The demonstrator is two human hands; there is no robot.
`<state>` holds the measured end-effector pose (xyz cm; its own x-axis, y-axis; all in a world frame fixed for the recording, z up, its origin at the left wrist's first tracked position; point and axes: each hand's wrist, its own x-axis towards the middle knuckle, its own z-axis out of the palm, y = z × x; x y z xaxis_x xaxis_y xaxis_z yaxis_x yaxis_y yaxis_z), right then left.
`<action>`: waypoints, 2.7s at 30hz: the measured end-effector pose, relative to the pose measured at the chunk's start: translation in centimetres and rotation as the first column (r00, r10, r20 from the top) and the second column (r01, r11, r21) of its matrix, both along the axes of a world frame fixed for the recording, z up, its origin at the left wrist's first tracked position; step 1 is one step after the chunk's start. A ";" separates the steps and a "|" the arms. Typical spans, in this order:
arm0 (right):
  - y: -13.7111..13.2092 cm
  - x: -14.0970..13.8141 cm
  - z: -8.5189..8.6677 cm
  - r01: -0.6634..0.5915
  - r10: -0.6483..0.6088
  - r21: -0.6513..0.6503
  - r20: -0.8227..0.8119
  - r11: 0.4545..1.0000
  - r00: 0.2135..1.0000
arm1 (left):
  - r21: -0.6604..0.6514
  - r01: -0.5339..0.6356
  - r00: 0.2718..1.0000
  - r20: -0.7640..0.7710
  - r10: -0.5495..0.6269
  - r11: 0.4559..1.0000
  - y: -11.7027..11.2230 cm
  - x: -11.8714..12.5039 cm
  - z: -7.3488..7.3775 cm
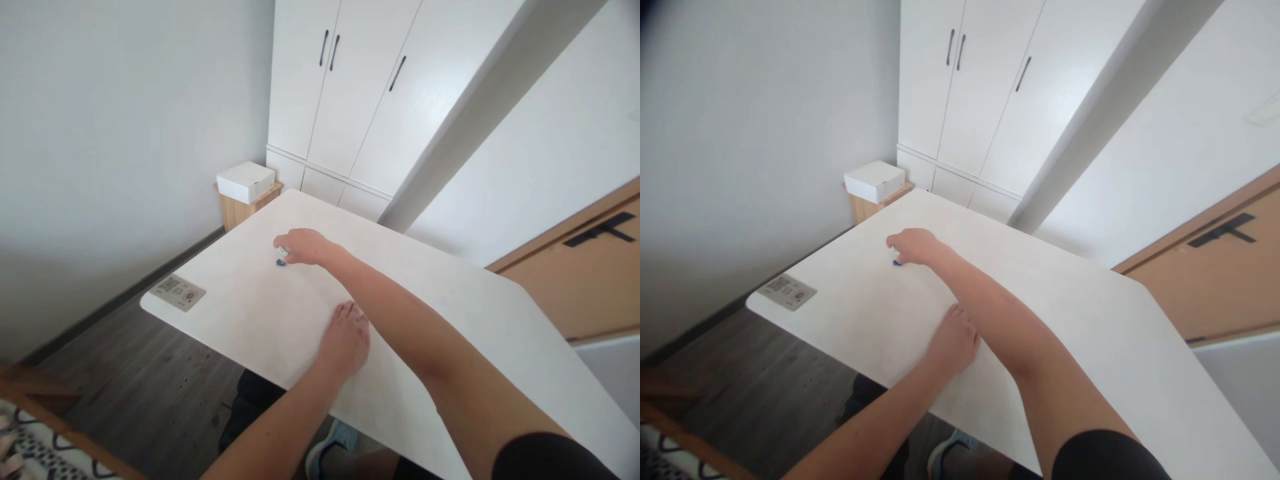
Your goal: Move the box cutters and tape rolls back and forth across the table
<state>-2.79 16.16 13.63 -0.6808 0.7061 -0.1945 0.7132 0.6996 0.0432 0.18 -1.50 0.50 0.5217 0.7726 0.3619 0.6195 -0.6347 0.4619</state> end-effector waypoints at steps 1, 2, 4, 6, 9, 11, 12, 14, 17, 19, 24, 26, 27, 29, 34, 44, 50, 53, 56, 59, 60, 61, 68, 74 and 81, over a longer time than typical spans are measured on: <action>-1.1 2.4 0.8 0.050 -0.050 0.004 0.011 0.999 0.999 | -0.003 -0.007 1.000 -0.014 0.007 1.000 0.0 -0.1 0.1; -2.3 5.2 1.3 0.107 -0.107 0.005 0.032 0.994 0.994 | -0.005 -0.015 0.999 -0.031 0.015 1.000 0.0 -0.1 0.1; -4.9 11.6 1.7 0.247 -0.245 -0.011 0.101 0.969 0.964 | -0.004 -0.012 0.998 -0.066 0.012 1.000 0.0 -0.2 0.2; -7.9 18.0 1.2 0.405 -0.392 -0.041 0.184 0.913 0.901 | -0.006 -0.002 0.996 -0.094 0.001 1.000 0.1 -0.3 0.2; -12.5 25.3 -0.2 0.591 -0.556 -0.080 0.261 0.802 0.789 | -0.001 0.002 0.993 -0.120 -0.002 1.000 0.2 -0.3 0.2; -15.1 27.8 -1.1 0.658 -0.618 -0.091 0.266 0.748 0.740 | 0.014 0.003 0.991 -0.132 -0.001 1.000 0.2 -0.3 0.0; -16.2 28.5 -1.4 0.673 -0.634 -0.093 0.262 0.734 0.727 | 0.024 0.004 0.990 -0.139 -0.001 1.000 0.3 -0.3 -0.1; -17.8 29.0 -2.1 0.678 -0.643 -0.088 0.246 0.730 0.725 | 0.046 0.007 0.988 -0.153 0.000 0.999 0.4 -0.3 -0.2; -19.0 29.1 -3.2 0.646 -0.622 -0.085 0.201 0.759 0.757 | 0.078 0.013 0.985 -0.172 0.000 0.997 0.4 -0.4 -0.3; -19.2 29.1 -3.7 0.634 -0.613 -0.085 0.181 0.769 0.769 | 0.097 0.017 0.984 -0.177 0.001 0.995 0.4 -0.4 -0.3; -19.0 29.0 -3.6 0.615 -0.585 -0.095 0.223 0.783 0.780 | 0.127 0.022 0.986 -0.166 0.000 0.992 0.5 -0.4 -0.3; -18.8 28.9 -3.1 0.617 -0.580 -0.101 0.253 0.780 0.774 | 0.137 0.023 0.985 -0.170 0.000 0.990 0.5 -0.4 -0.3; -18.7 28.8 -2.9 0.619 -0.578 -0.107 0.264 0.778 0.772 | 0.142 0.025 0.985 -0.175 0.000 0.990 0.5 -0.4 -0.3; -18.5 28.7 -2.7 0.620 -0.573 -0.121 0.276 0.775 0.771 | 0.148 0.027 0.983 -0.185 0.001 0.989 0.5 -0.4 -0.3; -18.8 28.7 -2.8 0.633 -0.594 -0.142 0.240 0.761 0.768 | 0.153 0.029 0.980 -0.198 0.002 0.988 0.6 -0.4 -0.4; -19.5 28.7 -3.7 0.644 -0.624 -0.109 0.167 0.757 0.763 | 0.129 0.035 0.988 -0.151 -0.015 0.991 0.7 -0.5 -0.7; -21.1 35.4 -2.4 0.779 -0.762 -0.052 0.176 0.625 0.624 | 0.163 0.040 0.983 -0.181 -0.010 0.986 0.8 -0.5 -0.8; -22.8 41.8 -1.7 0.876 -0.855 -0.003 0.219 0.482 0.471 | 0.177 0.036 0.981 -0.192 -0.001 0.984 0.8 -0.4 -0.8; -24.5 47.6 -1.6 0.935 -0.916 0.027 0.214 0.354 0.341 | 0.184 0.031 0.982 -0.190 0.004 0.982 0.8 -0.4 -0.8; -25.6 51.1 -2.2 0.958 -0.943 0.029 0.185 0.287 0.277 | 0.183 0.032 0.981 -0.194 0.004 0.983 0.8 -0.4 -0.9; -25.8 51.8 -2.5 0.960 -0.947 0.030 0.176 0.278 0.268 | 0.180 0.030 0.981 -0.192 0.005 0.983 0.8 -0.4 -0.9; -25.8 52.2 -2.8 0.961 -0.950 0.030 0.166 0.274 0.266 | 0.177 0.030 0.982 -0.188 0.004 0.984 0.8 -0.4 -0.9; -25.5 52.3 -4.3 0.982 -0.974 -0.114 0.155 0.147 0.164 | 0.135 0.031 0.988 -0.151 -0.010 0.990 0.8 -0.5 -0.8; -25.7 51.4 -3.2 0.989 -0.972 -0.079 0.188 0.125 0.138 | 0.125 0.029 0.991 -0.131 -0.012 0.992 0.9 -0.5 -0.9; -26.7 44.8 -2.5 0.978 -0.984 0.113 0.060 0.175 0.169 | 0.104 0.022 0.991 -0.131 -0.008 0.994 0.6 -0.4 -0.6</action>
<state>41.99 -10.51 11.14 0.5996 0.7854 -0.1538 0.7993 -0.5778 0.1653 -0.24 -0.87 -0.06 0.5808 0.7255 0.3691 0.6599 -0.6851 0.3084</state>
